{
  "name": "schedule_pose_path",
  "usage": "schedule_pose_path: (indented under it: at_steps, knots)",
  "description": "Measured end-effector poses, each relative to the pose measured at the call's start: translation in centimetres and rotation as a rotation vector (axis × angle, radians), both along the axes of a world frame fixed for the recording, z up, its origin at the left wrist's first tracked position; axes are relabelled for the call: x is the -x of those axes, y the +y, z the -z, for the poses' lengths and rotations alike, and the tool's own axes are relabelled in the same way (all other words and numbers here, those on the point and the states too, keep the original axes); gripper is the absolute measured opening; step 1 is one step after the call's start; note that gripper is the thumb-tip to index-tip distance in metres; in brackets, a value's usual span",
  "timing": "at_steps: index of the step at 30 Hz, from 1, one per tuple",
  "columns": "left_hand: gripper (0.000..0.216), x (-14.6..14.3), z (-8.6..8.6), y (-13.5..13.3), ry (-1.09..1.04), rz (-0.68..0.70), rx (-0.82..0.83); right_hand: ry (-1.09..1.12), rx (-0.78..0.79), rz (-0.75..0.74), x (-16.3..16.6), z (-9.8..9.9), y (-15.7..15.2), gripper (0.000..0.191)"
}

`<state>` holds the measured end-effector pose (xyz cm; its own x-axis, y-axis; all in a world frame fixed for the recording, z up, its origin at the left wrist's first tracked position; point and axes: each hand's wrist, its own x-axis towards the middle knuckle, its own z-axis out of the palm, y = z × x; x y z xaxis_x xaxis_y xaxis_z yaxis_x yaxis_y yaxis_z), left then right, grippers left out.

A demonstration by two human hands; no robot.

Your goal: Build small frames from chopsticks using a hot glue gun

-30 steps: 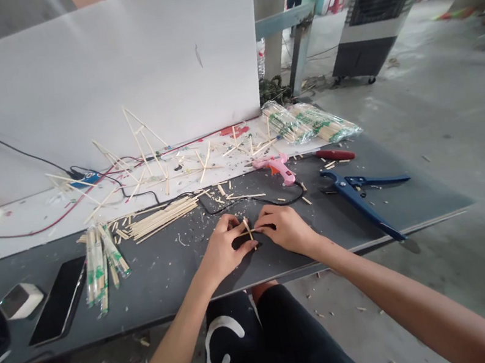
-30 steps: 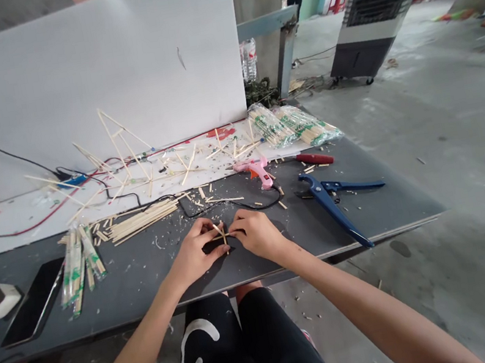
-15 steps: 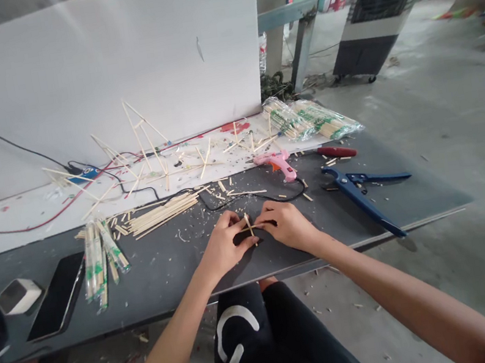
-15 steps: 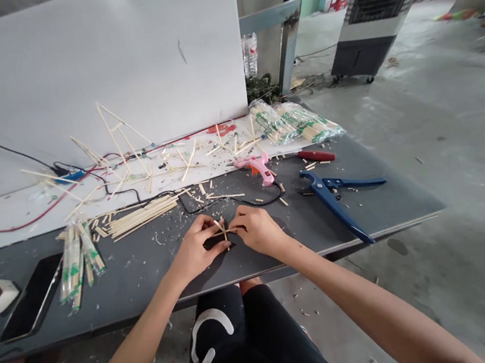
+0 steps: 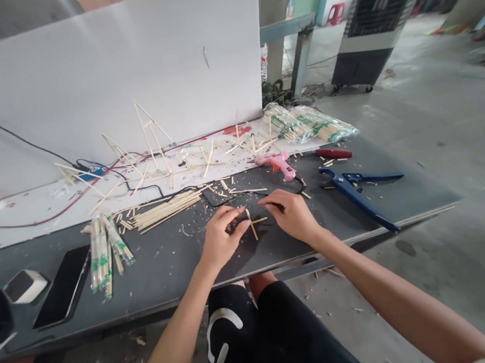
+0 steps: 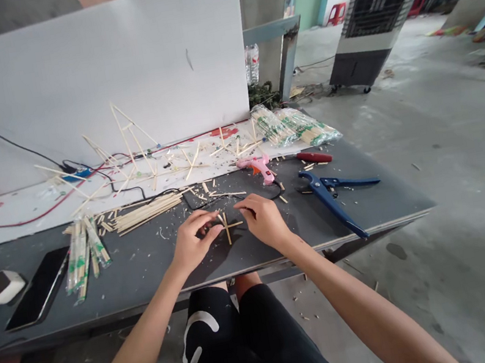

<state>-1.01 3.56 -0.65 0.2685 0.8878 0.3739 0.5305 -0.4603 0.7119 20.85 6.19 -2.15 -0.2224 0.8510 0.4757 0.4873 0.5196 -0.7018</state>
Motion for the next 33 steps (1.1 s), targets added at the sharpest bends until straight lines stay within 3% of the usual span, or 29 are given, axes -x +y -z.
schedule_pose_path:
  at_steps: [4,9,17,20,23,27,30,33]
  knots:
    - [0.021,-1.2,0.0,0.5,-0.077,-0.007,-0.031,0.003,-0.01,0.013,-0.1,0.0,0.0,0.025]
    - [0.025,-2.0,-0.2,0.6,-0.139,0.001,-0.097,0.025,-0.012,0.028,-0.2,0.2,0.0,0.023]
    - [0.024,-0.9,-3.2,-0.7,-0.266,-0.099,-0.069,0.049,0.042,0.032,-0.1,-0.3,-0.1,0.024]
    - [0.021,-0.2,-3.8,-1.5,-0.37,-0.144,0.0,0.161,0.139,0.007,0.0,-0.8,-0.5,0.023]
    - [0.02,0.6,-4.1,-2.3,-0.503,-0.182,0.062,0.373,0.363,-0.088,0.6,-1.3,-1.2,0.027]
    - [0.024,1.3,-4.4,-3.2,-0.632,-0.227,0.088,0.609,0.611,-0.34,2.4,-2.1,-2.6,0.037]
    - [0.024,1.5,-4.8,-3.9,-0.668,-0.253,0.056,0.684,0.711,-0.471,4.1,-3.2,-3.7,0.042]
    - [0.023,1.6,-5.2,-4.6,-0.648,-0.275,0.012,0.686,0.709,-0.502,5.4,-4.2,-4.4,0.038]
